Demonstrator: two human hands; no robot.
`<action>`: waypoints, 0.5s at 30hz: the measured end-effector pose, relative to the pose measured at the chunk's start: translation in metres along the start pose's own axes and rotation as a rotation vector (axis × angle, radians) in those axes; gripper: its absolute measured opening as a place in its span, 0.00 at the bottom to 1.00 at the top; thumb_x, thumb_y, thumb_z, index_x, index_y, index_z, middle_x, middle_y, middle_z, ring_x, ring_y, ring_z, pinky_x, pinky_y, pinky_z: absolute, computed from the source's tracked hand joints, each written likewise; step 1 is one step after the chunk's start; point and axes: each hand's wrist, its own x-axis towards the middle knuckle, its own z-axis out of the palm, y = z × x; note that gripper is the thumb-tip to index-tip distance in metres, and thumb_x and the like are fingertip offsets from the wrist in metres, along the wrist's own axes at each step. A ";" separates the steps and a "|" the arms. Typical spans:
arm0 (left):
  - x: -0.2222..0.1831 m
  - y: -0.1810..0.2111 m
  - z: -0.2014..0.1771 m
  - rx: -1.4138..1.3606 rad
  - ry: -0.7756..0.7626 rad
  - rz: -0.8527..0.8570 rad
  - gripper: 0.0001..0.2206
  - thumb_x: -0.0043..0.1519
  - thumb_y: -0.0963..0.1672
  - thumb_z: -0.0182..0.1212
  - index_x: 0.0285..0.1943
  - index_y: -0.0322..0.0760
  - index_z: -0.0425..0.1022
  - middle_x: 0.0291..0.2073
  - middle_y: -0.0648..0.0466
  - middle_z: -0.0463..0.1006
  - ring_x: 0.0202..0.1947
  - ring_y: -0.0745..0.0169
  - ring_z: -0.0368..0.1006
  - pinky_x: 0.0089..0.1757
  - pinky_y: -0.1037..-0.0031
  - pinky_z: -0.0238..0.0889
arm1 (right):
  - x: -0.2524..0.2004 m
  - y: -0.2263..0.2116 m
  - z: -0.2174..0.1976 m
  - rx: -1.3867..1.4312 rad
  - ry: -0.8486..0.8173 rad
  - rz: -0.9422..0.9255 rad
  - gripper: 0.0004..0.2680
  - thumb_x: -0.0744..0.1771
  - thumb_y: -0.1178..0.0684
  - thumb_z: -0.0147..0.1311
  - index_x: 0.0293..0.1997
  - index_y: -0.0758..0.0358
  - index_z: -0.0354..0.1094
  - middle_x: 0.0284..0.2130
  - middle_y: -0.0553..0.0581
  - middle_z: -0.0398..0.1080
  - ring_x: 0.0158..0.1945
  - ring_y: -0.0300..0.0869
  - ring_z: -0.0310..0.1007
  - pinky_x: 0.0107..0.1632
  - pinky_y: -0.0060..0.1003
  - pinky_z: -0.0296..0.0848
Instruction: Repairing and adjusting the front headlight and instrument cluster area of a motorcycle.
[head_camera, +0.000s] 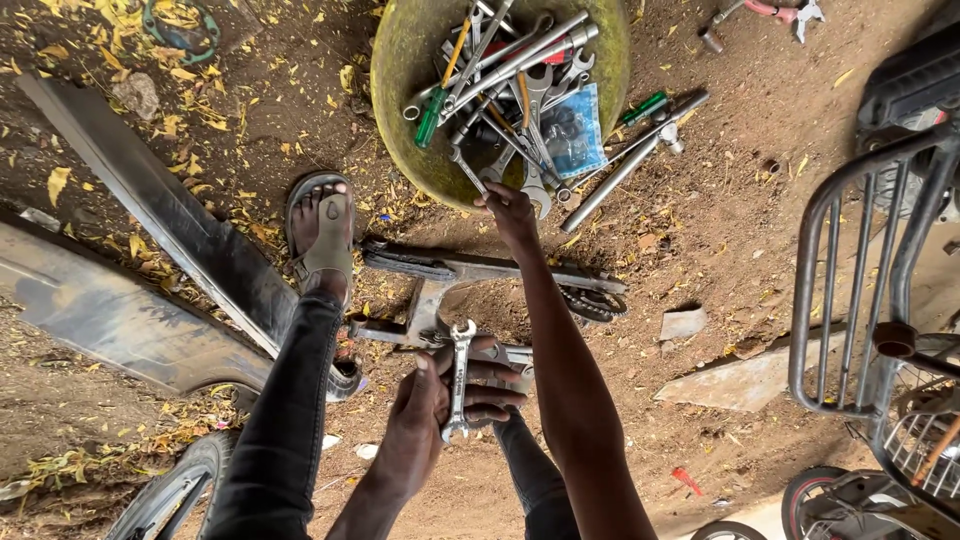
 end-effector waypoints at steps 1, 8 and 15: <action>0.000 -0.001 -0.001 0.000 0.001 0.000 0.40 0.64 0.63 0.32 0.70 0.30 0.64 0.47 0.38 0.83 0.46 0.43 0.83 0.48 0.55 0.79 | -0.002 -0.006 0.002 0.001 -0.001 0.001 0.15 0.70 0.51 0.50 0.64 0.64 0.65 0.47 0.58 0.80 0.44 0.37 0.83 0.28 0.24 0.72; -0.001 -0.009 -0.008 -0.018 0.003 -0.004 0.39 0.65 0.62 0.36 0.69 0.26 0.65 0.46 0.38 0.83 0.46 0.45 0.83 0.49 0.55 0.79 | 0.007 0.002 0.013 -0.025 0.005 0.047 0.15 0.71 0.51 0.48 0.64 0.64 0.65 0.47 0.58 0.80 0.43 0.42 0.85 0.30 0.25 0.75; 0.000 -0.013 -0.013 -0.649 -0.194 0.065 0.35 0.72 0.54 0.34 0.73 0.11 0.57 0.41 0.38 0.82 0.42 0.45 0.80 0.49 0.50 0.73 | 0.000 -0.025 0.016 -0.055 -0.011 0.025 0.14 0.71 0.50 0.46 0.62 0.65 0.66 0.47 0.58 0.80 0.42 0.43 0.86 0.25 0.28 0.68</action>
